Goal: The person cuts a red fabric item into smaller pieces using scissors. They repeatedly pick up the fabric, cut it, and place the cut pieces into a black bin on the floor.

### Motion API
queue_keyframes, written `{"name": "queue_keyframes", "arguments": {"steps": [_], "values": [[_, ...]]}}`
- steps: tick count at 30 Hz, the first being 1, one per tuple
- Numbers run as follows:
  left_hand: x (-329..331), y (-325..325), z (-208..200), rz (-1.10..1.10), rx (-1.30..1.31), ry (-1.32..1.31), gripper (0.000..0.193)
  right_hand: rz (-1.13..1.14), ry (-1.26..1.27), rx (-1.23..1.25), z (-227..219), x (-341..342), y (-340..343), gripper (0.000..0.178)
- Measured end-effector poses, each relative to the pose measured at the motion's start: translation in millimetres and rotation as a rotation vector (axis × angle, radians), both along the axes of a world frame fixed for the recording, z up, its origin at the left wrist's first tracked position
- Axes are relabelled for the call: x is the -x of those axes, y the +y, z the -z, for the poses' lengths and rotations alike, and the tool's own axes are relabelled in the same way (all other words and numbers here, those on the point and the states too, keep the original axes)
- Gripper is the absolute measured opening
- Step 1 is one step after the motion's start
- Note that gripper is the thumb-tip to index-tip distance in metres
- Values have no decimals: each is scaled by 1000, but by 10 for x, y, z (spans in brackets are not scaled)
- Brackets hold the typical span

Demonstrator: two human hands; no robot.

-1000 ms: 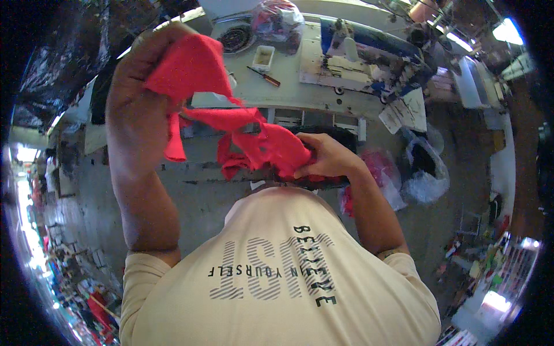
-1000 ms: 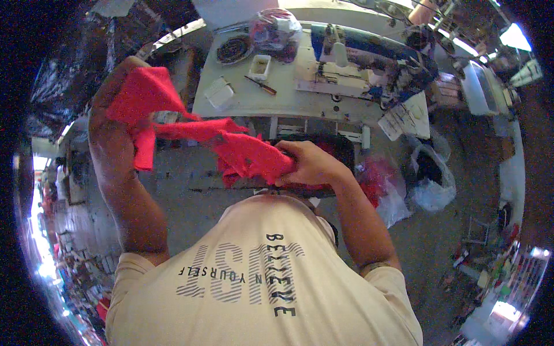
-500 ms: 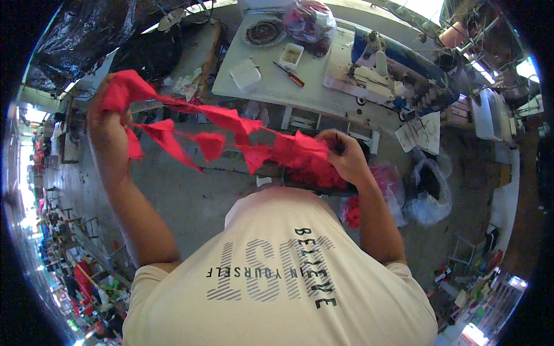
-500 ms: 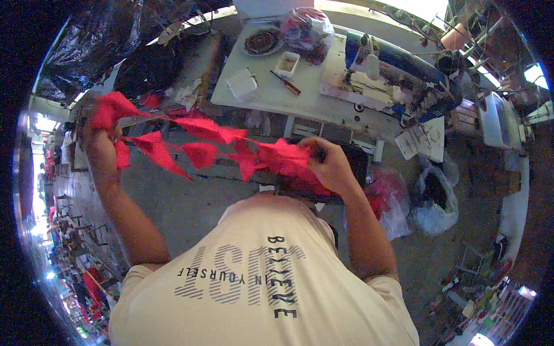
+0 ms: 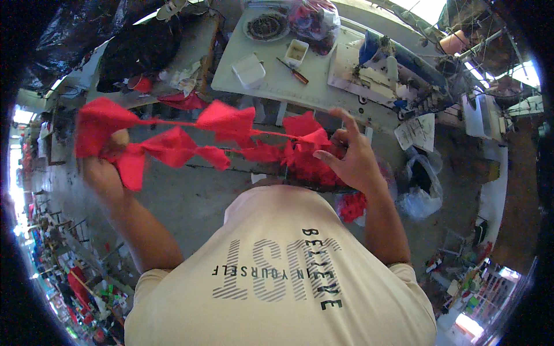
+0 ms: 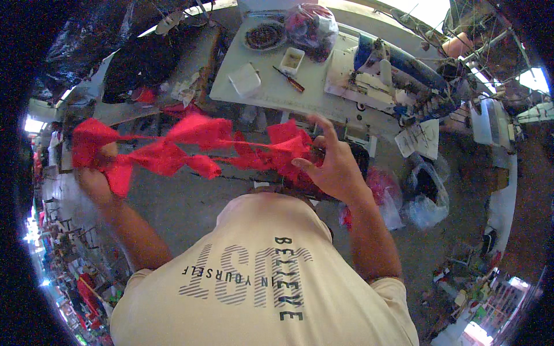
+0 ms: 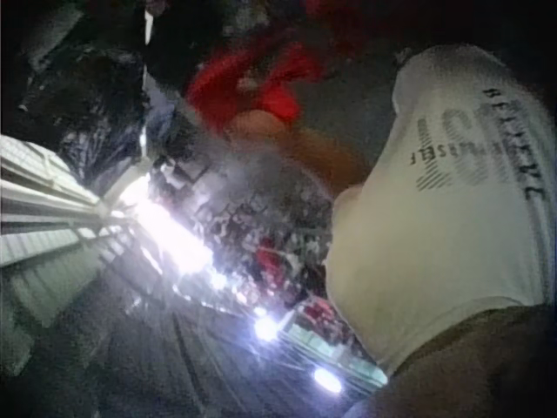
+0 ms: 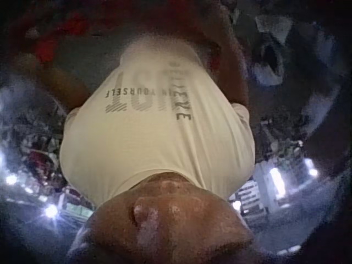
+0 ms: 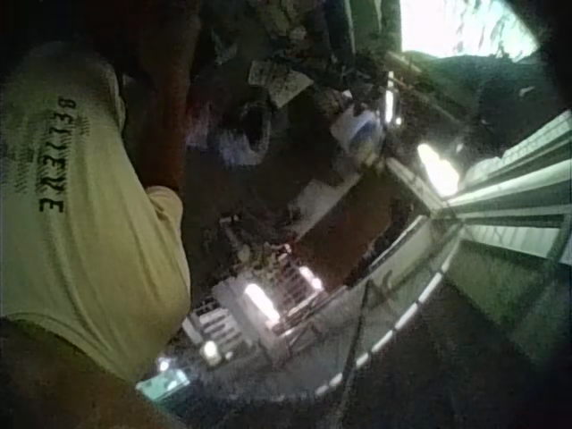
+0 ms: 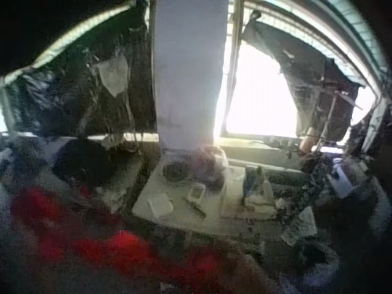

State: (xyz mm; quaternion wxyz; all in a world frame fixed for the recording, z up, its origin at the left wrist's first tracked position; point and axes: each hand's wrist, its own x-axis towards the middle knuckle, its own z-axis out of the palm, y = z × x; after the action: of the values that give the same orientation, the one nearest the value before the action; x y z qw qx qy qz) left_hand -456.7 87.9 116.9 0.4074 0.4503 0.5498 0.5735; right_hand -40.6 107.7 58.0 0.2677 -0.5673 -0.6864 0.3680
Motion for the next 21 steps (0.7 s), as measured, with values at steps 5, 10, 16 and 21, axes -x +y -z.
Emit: {"name": "queue_keyframes", "arguments": {"steps": [5,10,16,21], "values": [[5,83,-295,-177,-445,529,25,44,-44,-176,602,99,45,23],[318,395,-426,-363,-547,1093,33,132,-54,-211,269,177,72,12],[1211,408,-448,-711,-721,1149,32,-124,26,-330,721,543,52,13],[1289,617,-894,-487,-704,1274,29,-90,98,-75,181,794,79,11]]}}
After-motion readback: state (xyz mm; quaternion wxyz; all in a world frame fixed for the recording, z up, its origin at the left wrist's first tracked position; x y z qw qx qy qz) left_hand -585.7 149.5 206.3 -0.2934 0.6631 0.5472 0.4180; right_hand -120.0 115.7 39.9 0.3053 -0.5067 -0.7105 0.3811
